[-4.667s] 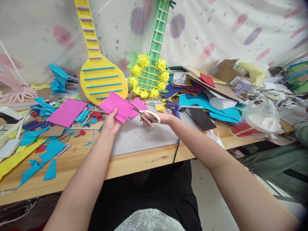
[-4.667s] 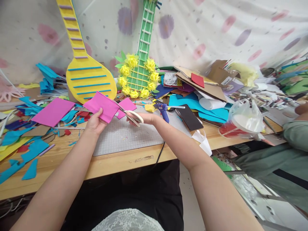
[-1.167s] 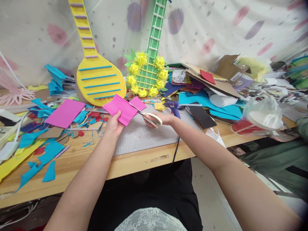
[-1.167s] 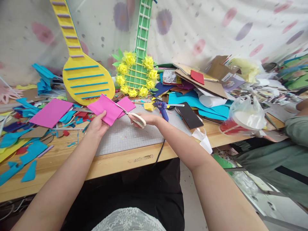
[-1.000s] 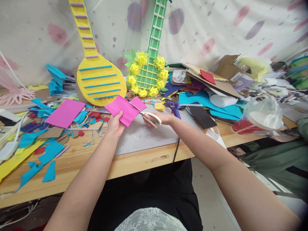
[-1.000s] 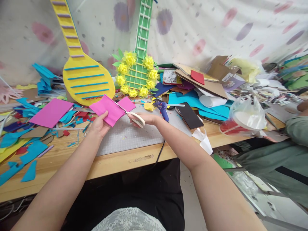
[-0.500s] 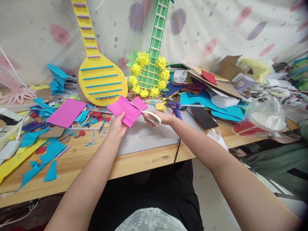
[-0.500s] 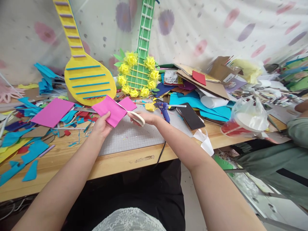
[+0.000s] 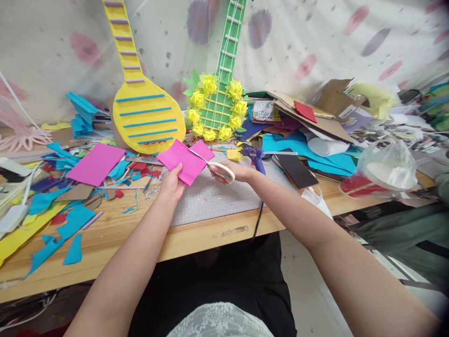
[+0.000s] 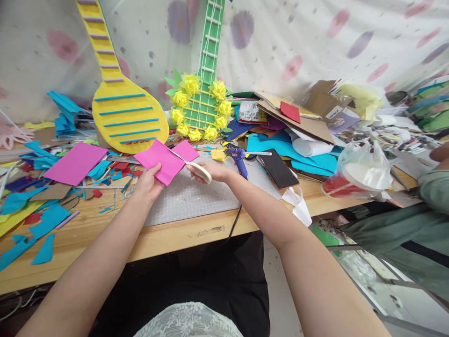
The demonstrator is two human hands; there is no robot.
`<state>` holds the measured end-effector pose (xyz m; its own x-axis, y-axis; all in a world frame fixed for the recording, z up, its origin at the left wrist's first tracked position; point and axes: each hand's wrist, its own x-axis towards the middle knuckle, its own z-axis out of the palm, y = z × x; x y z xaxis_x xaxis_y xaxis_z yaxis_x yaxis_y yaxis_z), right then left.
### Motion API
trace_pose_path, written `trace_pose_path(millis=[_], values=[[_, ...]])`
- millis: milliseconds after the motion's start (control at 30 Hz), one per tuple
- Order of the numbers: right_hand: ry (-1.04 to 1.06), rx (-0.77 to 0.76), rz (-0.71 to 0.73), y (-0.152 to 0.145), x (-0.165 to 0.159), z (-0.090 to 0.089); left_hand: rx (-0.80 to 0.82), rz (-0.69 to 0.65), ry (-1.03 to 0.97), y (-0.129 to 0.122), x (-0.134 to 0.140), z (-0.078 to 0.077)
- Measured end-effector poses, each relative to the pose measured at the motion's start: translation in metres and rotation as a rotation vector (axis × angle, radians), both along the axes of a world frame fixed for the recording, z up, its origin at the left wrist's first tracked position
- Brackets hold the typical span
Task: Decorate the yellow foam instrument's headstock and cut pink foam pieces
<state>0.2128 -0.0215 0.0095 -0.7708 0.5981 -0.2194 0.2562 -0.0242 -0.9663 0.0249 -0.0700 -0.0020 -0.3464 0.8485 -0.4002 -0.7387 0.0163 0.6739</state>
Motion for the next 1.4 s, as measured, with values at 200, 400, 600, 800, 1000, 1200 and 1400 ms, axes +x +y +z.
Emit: trace_pose_path(millis=[200,400,600,800,1000,1200,1400], values=[[-0.024,0.027,-0.009,-0.001,0.0,0.0,0.016,0.011,-0.006,0.0,0.001,-0.001],[-0.033,0.011,-0.01,-0.001,-0.002,-0.001,0.001,0.016,-0.024,0.0,0.001,0.002],[-0.041,0.001,-0.008,0.0,-0.002,-0.002,-0.018,0.008,-0.014,0.0,0.001,0.001],[-0.073,0.032,-0.022,0.001,0.0,-0.002,-0.025,0.001,-0.019,0.0,0.002,0.002],[-0.063,-0.052,0.033,0.004,-0.002,-0.002,-0.014,-0.001,-0.017,0.0,0.001,0.002],[-0.058,-0.064,0.093,0.013,-0.014,0.004,-0.031,0.004,0.01,0.0,0.001,0.003],[-0.042,-0.071,0.118,0.021,-0.024,0.009,-0.041,0.043,0.018,0.001,-0.001,0.004]])
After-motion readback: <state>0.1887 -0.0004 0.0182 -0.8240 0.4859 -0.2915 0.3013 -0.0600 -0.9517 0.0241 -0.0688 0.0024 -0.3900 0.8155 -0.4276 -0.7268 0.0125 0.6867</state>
